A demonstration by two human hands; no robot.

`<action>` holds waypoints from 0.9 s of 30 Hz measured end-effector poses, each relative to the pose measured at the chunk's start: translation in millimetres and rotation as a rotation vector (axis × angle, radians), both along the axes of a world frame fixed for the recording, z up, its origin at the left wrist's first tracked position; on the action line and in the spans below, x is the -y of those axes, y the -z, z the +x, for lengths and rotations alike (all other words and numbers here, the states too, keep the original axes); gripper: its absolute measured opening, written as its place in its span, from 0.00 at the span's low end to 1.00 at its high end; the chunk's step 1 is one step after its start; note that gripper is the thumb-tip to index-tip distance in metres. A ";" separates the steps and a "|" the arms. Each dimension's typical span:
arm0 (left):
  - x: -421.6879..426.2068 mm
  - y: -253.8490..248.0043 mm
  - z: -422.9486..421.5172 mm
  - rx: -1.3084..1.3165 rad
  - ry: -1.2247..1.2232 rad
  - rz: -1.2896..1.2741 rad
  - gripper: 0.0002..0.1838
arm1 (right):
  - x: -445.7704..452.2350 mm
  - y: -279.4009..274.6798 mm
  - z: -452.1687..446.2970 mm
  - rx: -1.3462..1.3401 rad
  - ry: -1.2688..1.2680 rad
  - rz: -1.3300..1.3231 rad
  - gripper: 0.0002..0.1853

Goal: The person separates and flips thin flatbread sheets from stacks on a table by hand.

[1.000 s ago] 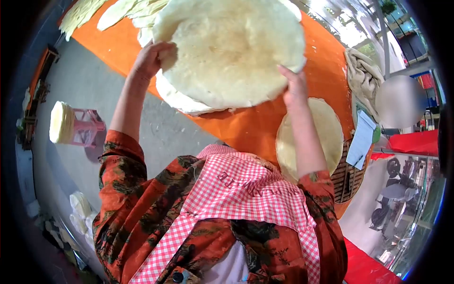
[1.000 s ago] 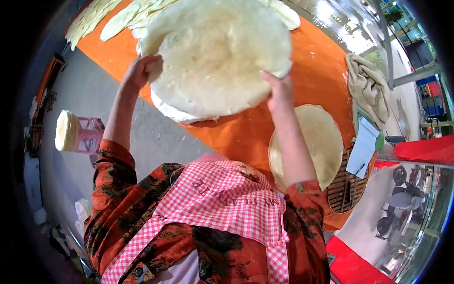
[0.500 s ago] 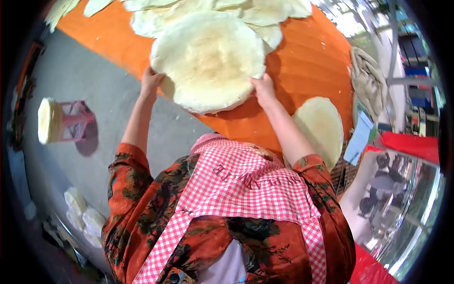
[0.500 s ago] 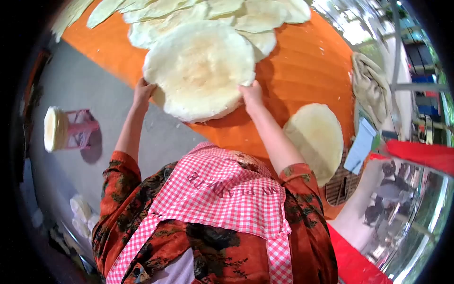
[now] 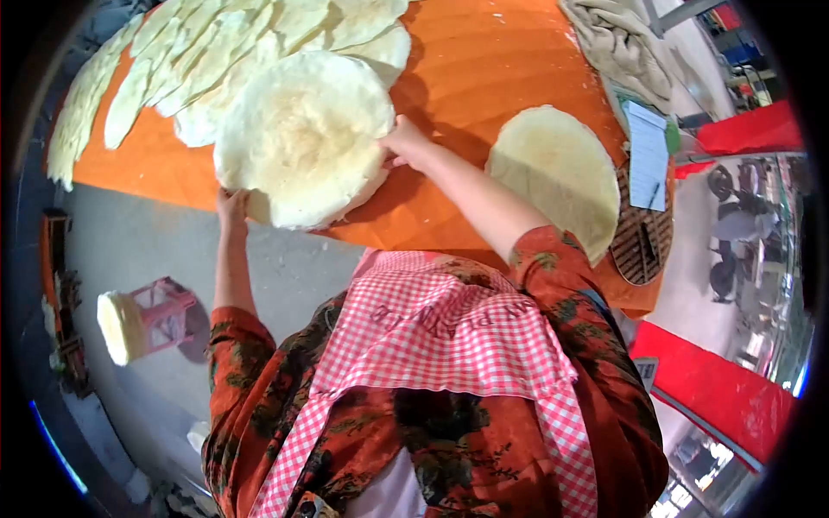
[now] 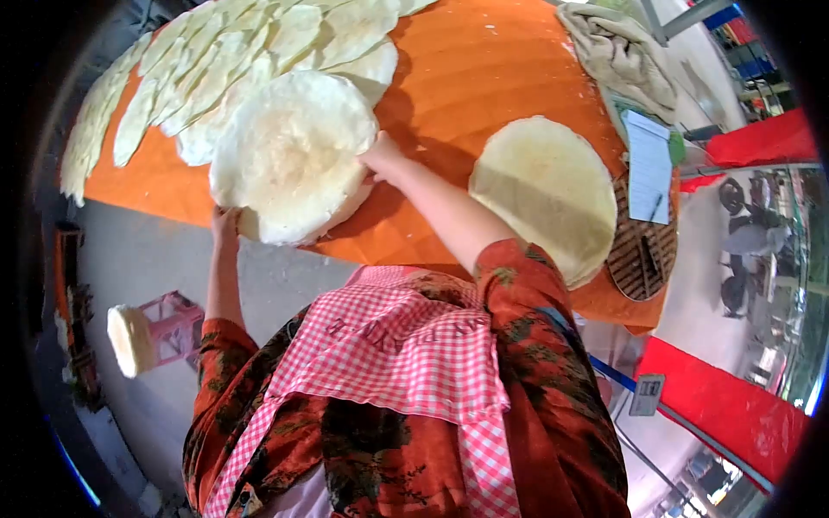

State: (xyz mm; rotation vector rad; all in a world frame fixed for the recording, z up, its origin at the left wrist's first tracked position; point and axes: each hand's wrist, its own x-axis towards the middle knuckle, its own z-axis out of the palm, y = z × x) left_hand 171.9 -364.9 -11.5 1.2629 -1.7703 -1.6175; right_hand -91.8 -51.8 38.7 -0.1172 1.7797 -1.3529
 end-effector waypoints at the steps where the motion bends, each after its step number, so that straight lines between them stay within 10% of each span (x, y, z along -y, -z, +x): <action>1: -3.7 -2.7 -0.6 -0.006 -0.008 0.005 0.21 | -8.9 -6.3 -3.3 0.068 -0.036 -0.067 0.33; 8: -1.7 0.2 -3.8 0.229 -0.050 -0.108 0.25 | -46.4 -40.4 9.7 -0.001 -0.134 0.043 0.34; 12: -53.5 -31.6 -8.5 0.290 -0.153 -1.228 0.26 | -149.5 -15.5 -9.1 -0.409 0.110 -0.385 0.20; 16: -179.5 -44.6 -25.1 -0.241 0.241 -0.454 0.14 | -293.3 -28.2 39.0 -1.019 0.098 0.255 0.18; 22: -382.1 -32.3 -81.4 -0.072 0.818 0.678 0.14 | -358.7 0.1 106.7 -1.256 -0.205 0.474 0.29; 27: -432.8 -40.2 -104.8 0.046 0.742 0.784 0.17 | -376.9 -3.4 106.5 -1.133 -0.231 0.469 0.33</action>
